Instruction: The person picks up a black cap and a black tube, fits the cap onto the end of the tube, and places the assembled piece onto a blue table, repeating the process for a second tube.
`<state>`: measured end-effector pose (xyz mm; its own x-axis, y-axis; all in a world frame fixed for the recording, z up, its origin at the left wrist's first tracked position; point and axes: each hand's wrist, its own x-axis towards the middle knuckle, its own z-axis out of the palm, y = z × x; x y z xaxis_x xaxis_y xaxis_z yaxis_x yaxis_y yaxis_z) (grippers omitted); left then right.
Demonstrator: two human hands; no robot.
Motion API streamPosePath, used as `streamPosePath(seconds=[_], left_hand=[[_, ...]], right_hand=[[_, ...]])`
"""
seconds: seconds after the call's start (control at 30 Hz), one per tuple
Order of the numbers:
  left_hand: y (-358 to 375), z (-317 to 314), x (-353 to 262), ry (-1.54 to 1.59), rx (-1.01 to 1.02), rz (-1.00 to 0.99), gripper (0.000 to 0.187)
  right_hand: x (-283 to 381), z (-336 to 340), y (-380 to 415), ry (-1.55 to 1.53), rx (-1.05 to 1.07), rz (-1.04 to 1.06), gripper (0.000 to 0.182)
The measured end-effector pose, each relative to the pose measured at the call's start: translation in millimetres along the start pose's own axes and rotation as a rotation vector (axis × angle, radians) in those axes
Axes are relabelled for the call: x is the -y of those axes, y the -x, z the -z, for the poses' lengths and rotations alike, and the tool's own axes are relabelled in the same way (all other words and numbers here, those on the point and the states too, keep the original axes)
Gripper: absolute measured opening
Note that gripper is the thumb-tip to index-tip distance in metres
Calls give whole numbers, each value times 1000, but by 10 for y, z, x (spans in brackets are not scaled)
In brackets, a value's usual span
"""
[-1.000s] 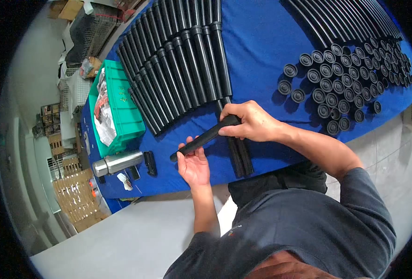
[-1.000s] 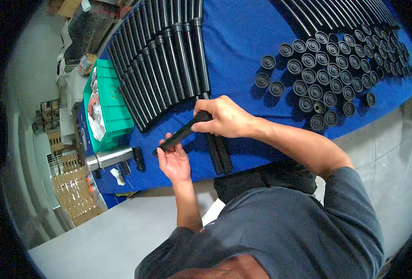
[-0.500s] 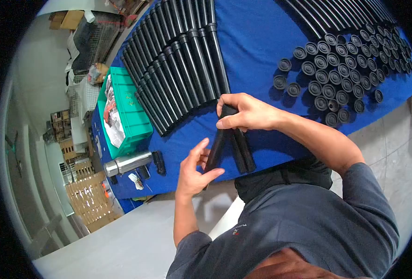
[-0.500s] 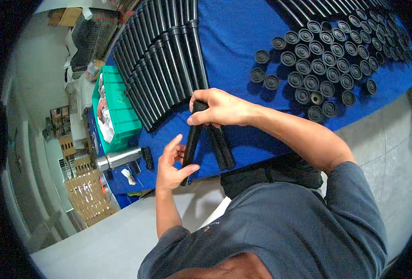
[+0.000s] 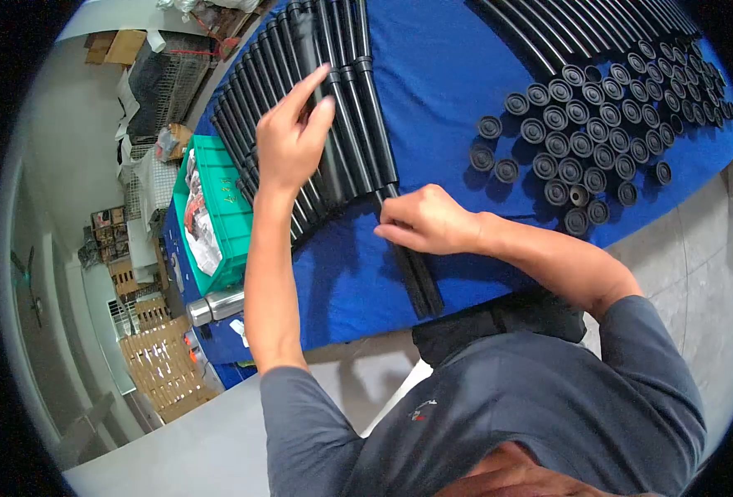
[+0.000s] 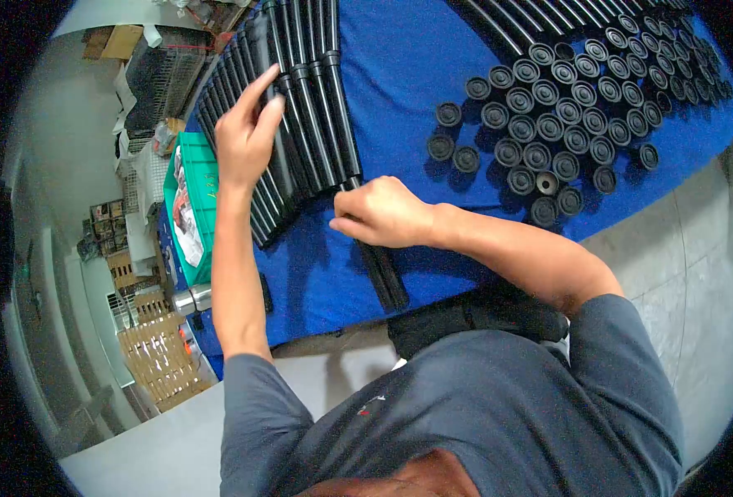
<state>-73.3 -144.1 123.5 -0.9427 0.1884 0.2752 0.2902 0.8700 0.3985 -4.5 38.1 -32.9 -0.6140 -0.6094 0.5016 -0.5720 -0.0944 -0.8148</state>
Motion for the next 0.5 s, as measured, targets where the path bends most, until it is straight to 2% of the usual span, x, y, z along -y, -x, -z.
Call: streamPosePath(seconds=[0.1,0.17,0.2,0.23,0.27,0.5], left_hand=[[-735,-487,347,-204,-46,-238,43],[-1183,-841,571,-332,-16,-290,43],[-1337,-944,508,-400,25,-239,38],[-1505,-898,296,-281,204,-64,49],[-1645,-1057,409,-287,161,-67,47],[-2222,-1462,697,-450,265,32,45]], right_hand=[[-43,-1,28,203,7,227,30],[-46,16,26,260,-11,318,35],[-43,28,22,265,0,315,35],[-35,41,22,269,11,314,34],[-37,49,24,276,23,315,34],[-86,46,33,237,72,264,32]])
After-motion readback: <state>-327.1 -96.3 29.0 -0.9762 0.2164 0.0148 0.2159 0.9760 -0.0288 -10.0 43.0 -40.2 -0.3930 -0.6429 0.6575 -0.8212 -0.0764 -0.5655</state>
